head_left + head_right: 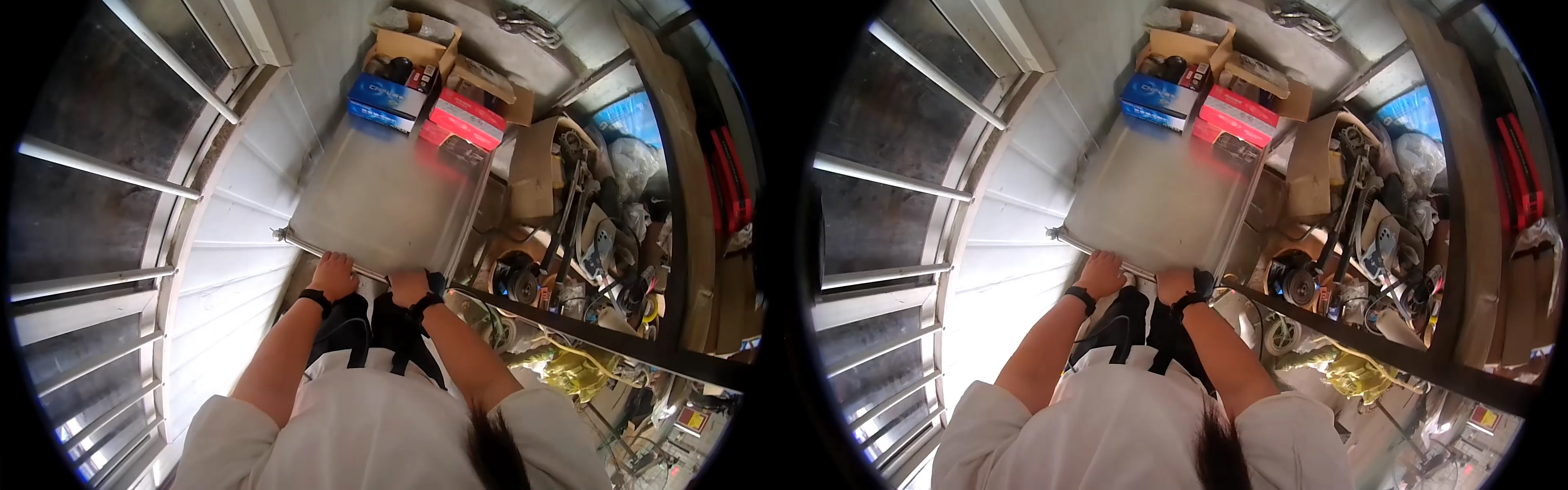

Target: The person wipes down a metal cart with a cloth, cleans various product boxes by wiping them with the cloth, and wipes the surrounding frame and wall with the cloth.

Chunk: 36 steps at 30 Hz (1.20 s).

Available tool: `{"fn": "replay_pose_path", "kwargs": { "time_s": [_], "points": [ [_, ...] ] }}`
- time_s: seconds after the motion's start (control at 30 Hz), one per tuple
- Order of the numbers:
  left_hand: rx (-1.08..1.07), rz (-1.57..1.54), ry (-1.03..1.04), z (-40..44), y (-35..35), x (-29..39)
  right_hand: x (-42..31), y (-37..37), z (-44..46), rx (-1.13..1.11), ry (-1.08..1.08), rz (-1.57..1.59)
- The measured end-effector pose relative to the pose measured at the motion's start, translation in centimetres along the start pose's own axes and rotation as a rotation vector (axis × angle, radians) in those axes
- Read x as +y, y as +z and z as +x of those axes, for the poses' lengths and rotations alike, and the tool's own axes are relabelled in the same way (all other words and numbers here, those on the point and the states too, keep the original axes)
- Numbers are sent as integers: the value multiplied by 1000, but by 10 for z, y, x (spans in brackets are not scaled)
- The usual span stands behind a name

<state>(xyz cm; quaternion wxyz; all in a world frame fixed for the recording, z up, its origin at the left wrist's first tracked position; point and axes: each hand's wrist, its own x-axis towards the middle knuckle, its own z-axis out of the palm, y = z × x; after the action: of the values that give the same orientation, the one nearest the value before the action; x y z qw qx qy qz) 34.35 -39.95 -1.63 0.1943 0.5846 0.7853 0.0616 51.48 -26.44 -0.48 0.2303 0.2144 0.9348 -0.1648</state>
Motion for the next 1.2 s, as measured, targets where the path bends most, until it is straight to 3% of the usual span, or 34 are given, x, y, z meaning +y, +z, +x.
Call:
{"fn": "replay_pose_path", "kwargs": {
  "time_s": [0.1,0.2,0.57,0.63,0.7,0.77,0.87,0.9,1.03,1.1,1.13,1.2],
  "points": [
    [-51,24,6,0,0,-2,-7,5,-7,74,56,95],
    [-91,39,0,-3,1,-3,-11,-8,-11,-79,68,90],
    [-192,-11,101,23,-27,-14,10,13,-2,167,32,96],
    [-122,-76,127,22,-25,-18,19,-4,4,61,37,152],
    [-82,-133,144,22,-24,-22,31,-7,15,134,57,334],
    [-89,-197,137,22,-25,-25,36,-27,25,263,88,487],
    [61,-495,82,21,-51,-15,25,-92,41,457,103,745],
    [10,-668,46,22,-73,-9,16,-122,44,440,118,880],
    [173,-975,36,27,-130,6,-26,-198,63,459,-67,1553],
    [156,-1119,-122,26,-167,9,-50,-229,62,528,-163,1574],
    [209,-1020,-152,23,-184,6,-60,-239,64,555,-208,1585],
    [299,-834,-224,16,-204,-1,-64,-240,81,846,-253,1304]
  ]
}}
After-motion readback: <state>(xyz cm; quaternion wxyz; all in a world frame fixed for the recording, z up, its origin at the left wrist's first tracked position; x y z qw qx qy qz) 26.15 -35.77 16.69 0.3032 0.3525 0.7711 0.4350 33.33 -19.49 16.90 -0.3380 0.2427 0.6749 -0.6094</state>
